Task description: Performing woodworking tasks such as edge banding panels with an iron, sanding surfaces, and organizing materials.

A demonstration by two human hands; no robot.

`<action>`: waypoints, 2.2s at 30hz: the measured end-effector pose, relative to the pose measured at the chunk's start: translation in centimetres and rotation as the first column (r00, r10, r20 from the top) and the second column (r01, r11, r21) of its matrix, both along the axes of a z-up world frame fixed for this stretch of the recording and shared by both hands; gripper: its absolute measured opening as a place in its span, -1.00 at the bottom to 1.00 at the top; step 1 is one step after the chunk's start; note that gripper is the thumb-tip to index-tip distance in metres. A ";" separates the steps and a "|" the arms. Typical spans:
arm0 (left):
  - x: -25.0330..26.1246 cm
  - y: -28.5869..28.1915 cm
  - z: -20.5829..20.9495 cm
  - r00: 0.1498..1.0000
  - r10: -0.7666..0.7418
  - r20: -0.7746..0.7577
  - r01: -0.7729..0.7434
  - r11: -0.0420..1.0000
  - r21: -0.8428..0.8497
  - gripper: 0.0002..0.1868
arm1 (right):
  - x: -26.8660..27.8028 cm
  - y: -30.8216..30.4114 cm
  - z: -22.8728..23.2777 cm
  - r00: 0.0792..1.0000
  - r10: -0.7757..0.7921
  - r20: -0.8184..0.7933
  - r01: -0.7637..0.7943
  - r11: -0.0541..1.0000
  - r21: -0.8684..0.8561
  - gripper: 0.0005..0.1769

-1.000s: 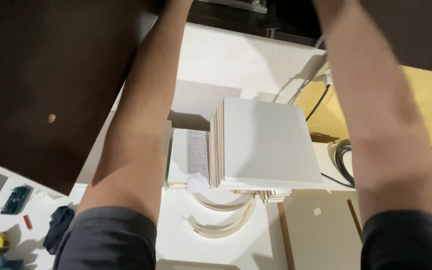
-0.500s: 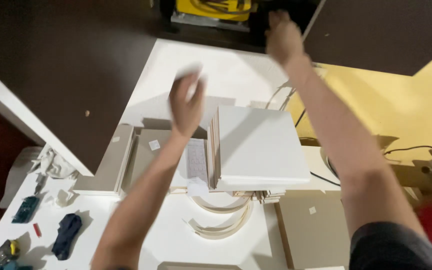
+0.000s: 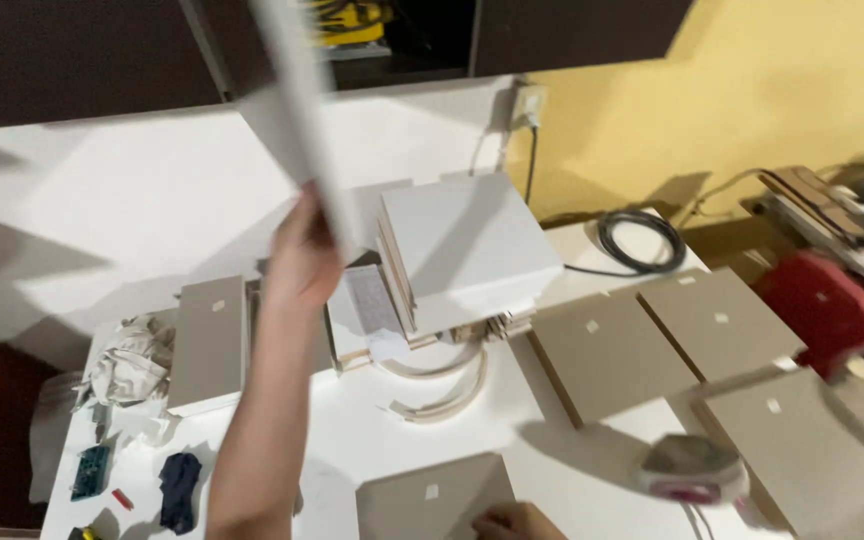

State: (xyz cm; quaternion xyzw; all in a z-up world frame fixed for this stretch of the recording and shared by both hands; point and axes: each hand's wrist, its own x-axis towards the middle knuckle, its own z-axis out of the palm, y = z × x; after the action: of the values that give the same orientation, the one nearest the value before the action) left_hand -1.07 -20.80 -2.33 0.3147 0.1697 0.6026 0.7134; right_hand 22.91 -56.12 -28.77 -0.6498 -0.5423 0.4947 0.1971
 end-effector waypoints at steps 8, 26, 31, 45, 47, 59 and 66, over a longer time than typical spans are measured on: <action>18.4 16.8 1.9 0.999 0.009 -0.047 -0.014 0.993 -0.115 -0.30 | 7.1 -8.7 -6.0 0.958 -0.233 0.168 0.245 0.968 -0.057 -0.76; 21.1 -7.2 -4.9 0.807 0.244 -0.538 -0.087 0.950 0.300 -0.58 | 18.7 -12.0 -6.4 0.857 -0.514 0.022 0.511 0.846 -0.149 -0.51; 20.1 -32.7 -17.6 0.269 0.469 -0.841 0.294 0.792 0.535 -0.80 | 17.1 -8.7 -9.8 0.790 -0.310 -0.529 0.332 0.942 -0.056 -0.70; 12.0 -49.8 -26.2 0.998 -0.012 -0.058 -0.021 0.845 -0.534 0.05 | -0.5 -12.7 9.4 0.797 0.591 0.124 -0.585 0.703 0.404 -0.21; 10.6 -52.6 -24.1 0.998 0.058 -0.035 -0.068 0.809 -0.583 -0.16 | -2.4 -10.5 1.2 0.601 0.633 0.488 -0.706 0.706 -0.046 -0.23; -5.4 -64.5 -27.4 0.955 -0.124 -0.268 -0.056 0.816 -0.575 0.23 | -15.9 -29.8 -5.4 0.724 0.599 -0.342 -0.154 0.623 0.767 -0.11; -11.7 -69.6 -27.9 0.909 -0.250 -0.333 0.028 0.835 -0.549 -0.45 | -15.5 -32.1 -12.4 0.964 0.242 0.114 -0.266 0.819 0.508 -0.47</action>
State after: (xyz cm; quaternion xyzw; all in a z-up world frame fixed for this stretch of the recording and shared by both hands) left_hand -12.75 -90.43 -30.18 0.2301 0.4452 0.4016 0.7665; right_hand 7.40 -88.21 -41.18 -0.5052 -0.7414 0.3373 0.2852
